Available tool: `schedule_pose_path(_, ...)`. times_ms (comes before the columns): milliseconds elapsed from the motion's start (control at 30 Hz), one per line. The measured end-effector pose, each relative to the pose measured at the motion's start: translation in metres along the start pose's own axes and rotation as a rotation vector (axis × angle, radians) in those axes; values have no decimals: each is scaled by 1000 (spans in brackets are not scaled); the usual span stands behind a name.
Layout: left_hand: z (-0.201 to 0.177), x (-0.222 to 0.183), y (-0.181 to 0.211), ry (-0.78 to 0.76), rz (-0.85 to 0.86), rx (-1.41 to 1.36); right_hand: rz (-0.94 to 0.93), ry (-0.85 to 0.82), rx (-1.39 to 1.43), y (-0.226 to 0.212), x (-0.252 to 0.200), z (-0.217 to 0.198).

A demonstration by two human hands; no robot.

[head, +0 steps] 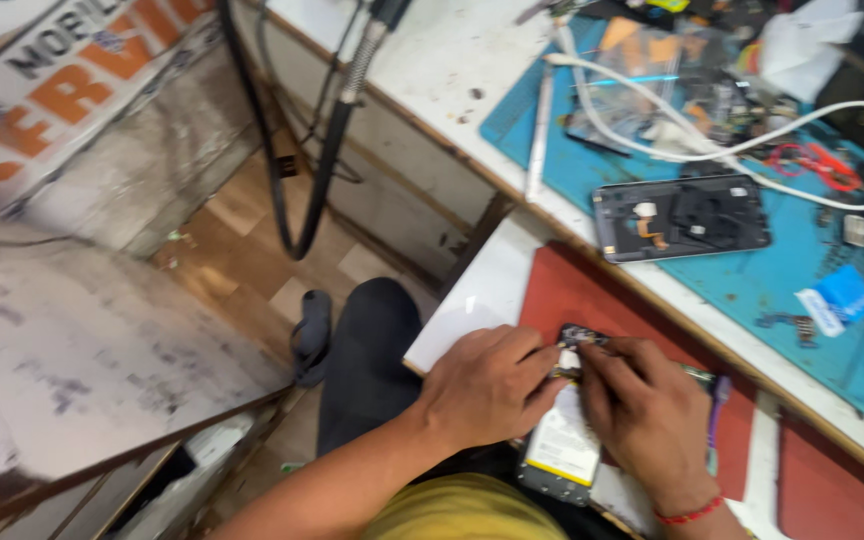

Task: The person disassembles a smartphone, removing the motherboard and battery. They then use a heat gun to apply heat to the motherboard components and clean the board with a brush.

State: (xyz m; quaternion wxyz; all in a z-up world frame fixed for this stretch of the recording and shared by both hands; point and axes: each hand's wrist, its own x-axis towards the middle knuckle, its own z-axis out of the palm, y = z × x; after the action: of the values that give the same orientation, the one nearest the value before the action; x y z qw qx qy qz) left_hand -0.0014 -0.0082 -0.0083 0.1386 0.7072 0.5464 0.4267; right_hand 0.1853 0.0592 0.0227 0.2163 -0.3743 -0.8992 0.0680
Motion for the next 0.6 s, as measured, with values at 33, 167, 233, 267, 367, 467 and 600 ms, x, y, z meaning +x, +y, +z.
schedule_pose_path(33,-1,-2,0,2,-7,6,4,-6,-2,-1,-1,-1)
schedule_pose_path(167,0,-3,0,11,-13,13,8,-3,-22,-2,-2,0)
schedule_pose_path(233,0,-4,0,6,-15,16,3,-4,-14,-3,-2,1)
schedule_pose_path(267,0,-3,0,-1,-14,16,5,-2,-14,-2,-2,0)
schedule_pose_path(367,0,-2,1,-3,-9,12,0,15,-9,-3,-2,-2)
schedule_pose_path(467,0,-1,2,-2,-8,15,-11,22,1,-4,0,-3)
schedule_pose_path(600,-3,1,5,-16,-22,27,-3,15,-6,-5,-1,-5)
